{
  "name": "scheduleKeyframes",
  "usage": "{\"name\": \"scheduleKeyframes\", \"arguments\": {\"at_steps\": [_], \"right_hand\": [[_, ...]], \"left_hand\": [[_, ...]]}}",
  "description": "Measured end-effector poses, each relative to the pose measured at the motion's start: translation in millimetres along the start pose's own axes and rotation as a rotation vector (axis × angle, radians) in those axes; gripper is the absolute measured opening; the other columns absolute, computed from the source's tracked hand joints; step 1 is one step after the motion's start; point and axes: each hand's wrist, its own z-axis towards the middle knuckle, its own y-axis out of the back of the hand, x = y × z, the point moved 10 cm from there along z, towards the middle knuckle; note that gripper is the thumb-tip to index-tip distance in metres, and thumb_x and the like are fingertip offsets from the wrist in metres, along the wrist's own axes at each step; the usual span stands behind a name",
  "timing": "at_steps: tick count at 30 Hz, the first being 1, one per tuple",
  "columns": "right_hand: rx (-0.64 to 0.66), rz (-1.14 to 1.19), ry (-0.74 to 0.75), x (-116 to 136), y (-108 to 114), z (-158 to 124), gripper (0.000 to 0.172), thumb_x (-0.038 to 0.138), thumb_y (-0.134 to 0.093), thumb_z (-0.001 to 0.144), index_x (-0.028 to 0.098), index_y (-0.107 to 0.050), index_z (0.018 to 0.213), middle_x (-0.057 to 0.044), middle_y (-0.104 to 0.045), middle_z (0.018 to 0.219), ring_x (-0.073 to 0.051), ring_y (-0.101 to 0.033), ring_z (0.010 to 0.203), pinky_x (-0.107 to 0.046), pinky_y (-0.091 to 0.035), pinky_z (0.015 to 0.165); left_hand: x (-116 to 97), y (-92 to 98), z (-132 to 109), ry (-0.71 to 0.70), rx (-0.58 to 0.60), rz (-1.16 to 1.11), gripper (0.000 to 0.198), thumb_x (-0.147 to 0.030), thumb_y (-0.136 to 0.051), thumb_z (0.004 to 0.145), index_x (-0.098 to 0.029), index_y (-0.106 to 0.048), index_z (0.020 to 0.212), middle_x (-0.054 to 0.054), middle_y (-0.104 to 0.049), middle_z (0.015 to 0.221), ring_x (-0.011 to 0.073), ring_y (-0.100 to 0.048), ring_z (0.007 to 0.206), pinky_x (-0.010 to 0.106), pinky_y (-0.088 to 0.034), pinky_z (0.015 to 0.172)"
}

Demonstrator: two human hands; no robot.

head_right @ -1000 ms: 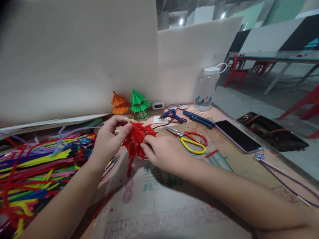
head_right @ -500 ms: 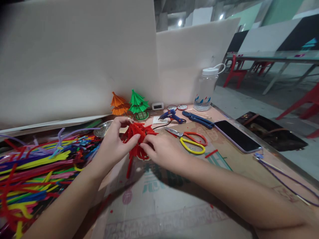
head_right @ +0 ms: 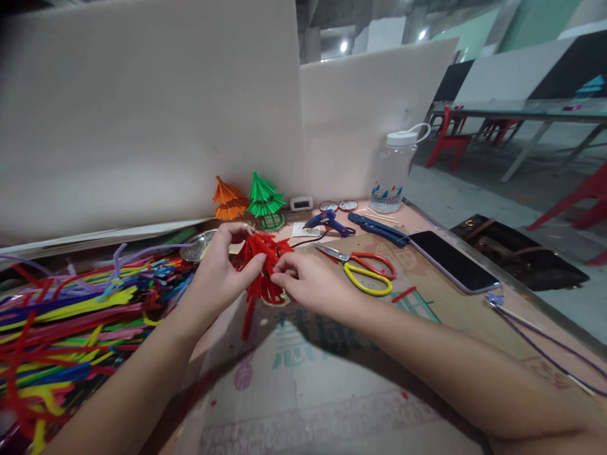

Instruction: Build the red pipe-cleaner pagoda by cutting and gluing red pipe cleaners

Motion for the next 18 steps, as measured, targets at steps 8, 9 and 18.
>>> {"name": "scheduleKeyframes", "arguments": {"at_steps": [8,9,18], "right_hand": [[-0.036,0.132,-0.009,-4,1,3,0.016,0.032,-0.061,0.092,0.017,-0.061,0.084,0.005,-0.056,0.061,-0.009,-0.05,0.052,-0.021,-0.03,0.05],[-0.03,0.16,-0.022,-5,1,3,0.016,0.031,-0.061,0.092,0.017,-0.061,0.084,0.005,-0.056,0.06,-0.008,-0.049,0.052,-0.021,-0.03,0.049],[0.076,0.379,-0.148,-14,-7,7,0.016,0.03,-0.062,0.093,0.018,-0.059,0.082,0.007,-0.051,0.051,-0.007,-0.042,0.044,-0.02,-0.028,0.044]], "left_hand": [[-1,0.3,-1,0.009,0.015,-0.033,0.028,-0.026,-0.061,0.089,-0.02,-0.051,0.114,0.007,-0.061,0.111,0.02,-0.062,0.106,0.035,-0.052,0.093],[-2,0.3,-1,0.008,0.015,-0.036,0.027,-0.025,-0.061,0.089,-0.02,-0.051,0.114,0.006,-0.061,0.111,0.0198,-0.062,0.105,0.035,-0.052,0.093],[2,-0.2,0,0.011,0.013,-0.036,0.029,-0.026,-0.062,0.089,-0.021,-0.05,0.115,0.006,-0.061,0.11,0.0201,-0.062,0.105,0.037,-0.051,0.095]]}}
